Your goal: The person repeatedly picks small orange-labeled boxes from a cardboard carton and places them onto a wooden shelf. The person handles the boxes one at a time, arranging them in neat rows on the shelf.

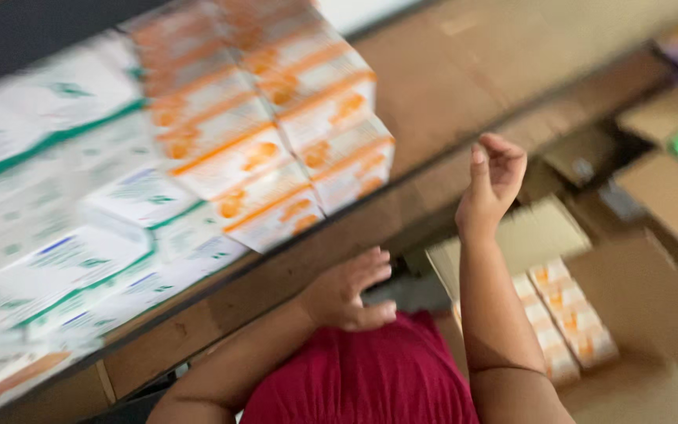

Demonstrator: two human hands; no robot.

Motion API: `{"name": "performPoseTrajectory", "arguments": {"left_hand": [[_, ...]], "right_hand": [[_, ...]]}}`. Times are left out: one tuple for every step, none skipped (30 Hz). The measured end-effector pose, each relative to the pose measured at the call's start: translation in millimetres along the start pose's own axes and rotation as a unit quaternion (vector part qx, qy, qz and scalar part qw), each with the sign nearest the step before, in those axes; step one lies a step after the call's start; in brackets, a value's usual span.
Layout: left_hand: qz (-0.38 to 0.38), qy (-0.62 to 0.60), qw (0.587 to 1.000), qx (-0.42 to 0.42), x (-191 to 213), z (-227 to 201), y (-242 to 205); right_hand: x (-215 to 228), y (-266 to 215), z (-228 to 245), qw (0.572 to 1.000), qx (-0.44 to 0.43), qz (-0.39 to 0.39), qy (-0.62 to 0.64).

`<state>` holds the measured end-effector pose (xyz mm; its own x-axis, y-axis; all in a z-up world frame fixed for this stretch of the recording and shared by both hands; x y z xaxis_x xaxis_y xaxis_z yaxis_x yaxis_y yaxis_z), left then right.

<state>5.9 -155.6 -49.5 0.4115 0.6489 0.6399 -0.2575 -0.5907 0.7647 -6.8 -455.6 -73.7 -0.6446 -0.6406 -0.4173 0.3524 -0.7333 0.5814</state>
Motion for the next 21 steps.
{"name": "performPoseTrajectory", "arguments": {"left_hand": [[0.013,-0.044,0.999,0.001,-12,4,-4],[0.025,-0.087,0.996,0.003,-26,8,-6],[0.046,-0.120,0.991,0.028,-42,14,-6],[0.068,-0.152,0.985,0.052,-62,17,-6],[0.098,-0.159,0.976,0.110,-84,22,-6],[0.133,-0.164,0.964,0.164,-107,24,-8],[0.150,-0.190,0.954,0.177,-127,24,-9],[0.168,-0.214,0.944,0.188,-146,23,-10],[0.185,-0.231,0.933,0.203,-160,18,-14],[0.200,-0.254,0.922,0.211,-172,8,-18],[0.210,-0.269,0.914,0.218,-188,3,-18],[0.221,-0.284,0.906,0.225,-205,-1,-17],[0.227,-0.320,0.888,0.240,-223,-3,-19],[0.235,-0.356,0.868,0.256,-243,-7,-20],[0.242,-0.386,0.844,0.281,-258,-15,-28],[0.247,-0.401,0.830,0.299,-270,-21,-33],[0.246,-0.412,0.819,0.314,-286,-21,-33],[0.245,-0.423,0.808,0.329,-299,-21,-33],[0.246,-0.413,0.814,0.327,-311,-20,-30],[0.247,-0.403,0.820,0.324,-321,-19,-27],[0.251,-0.392,0.823,0.324,-328,-19,-26]], "right_hand": [[24,-33,11,0.998,0.021,-0.043,-0.042],[42,-61,16,0.996,0.021,-0.053,-0.066],[61,-91,23,0.993,0.019,-0.065,-0.094],[76,-124,25,0.988,-0.030,-0.064,-0.138],[92,-154,25,0.979,-0.076,-0.063,-0.179],[107,-186,22,0.970,-0.145,-0.070,-0.183],[121,-216,20,0.958,-0.207,-0.079,-0.180],[136,-246,24,0.944,-0.243,-0.086,-0.208],[145,-274,29,0.928,-0.279,-0.088,-0.229],[152,-301,36,0.911,-0.316,-0.090,-0.248],[166,-318,42,0.905,-0.324,-0.114,-0.251],[182,-335,51,0.898,-0.331,-0.138,-0.254],[198,-351,53,0.892,-0.341,-0.155,-0.251],[221,-362,53,0.874,-0.338,-0.198,-0.287],[241,-378,51,0.853,-0.343,-0.233,-0.317],[262,-394,49,0.829,-0.347,-0.268,-0.347],[286,-403,40,0.798,-0.369,-0.298,-0.373],[306,-411,27,0.764,-0.389,-0.327,-0.398],[329,-413,13,0.730,-0.405,-0.353,-0.422],[350,-414,-3,0.692,-0.444,-0.343,-0.454],[363,-420,-17,0.650,-0.485,-0.332,-0.482]]}}
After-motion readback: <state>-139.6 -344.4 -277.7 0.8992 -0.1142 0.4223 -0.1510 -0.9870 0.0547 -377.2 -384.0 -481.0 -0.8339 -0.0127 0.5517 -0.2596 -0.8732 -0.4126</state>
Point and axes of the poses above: each hand's wrist, its own y-axis towards the middle knuckle, its own x-axis out of the back of the hand, z = x × y, the point moved 5 cm from there along y, towards the middle knuckle, and after that the axes turned 2 degrees about z, right-handed, at the moved point
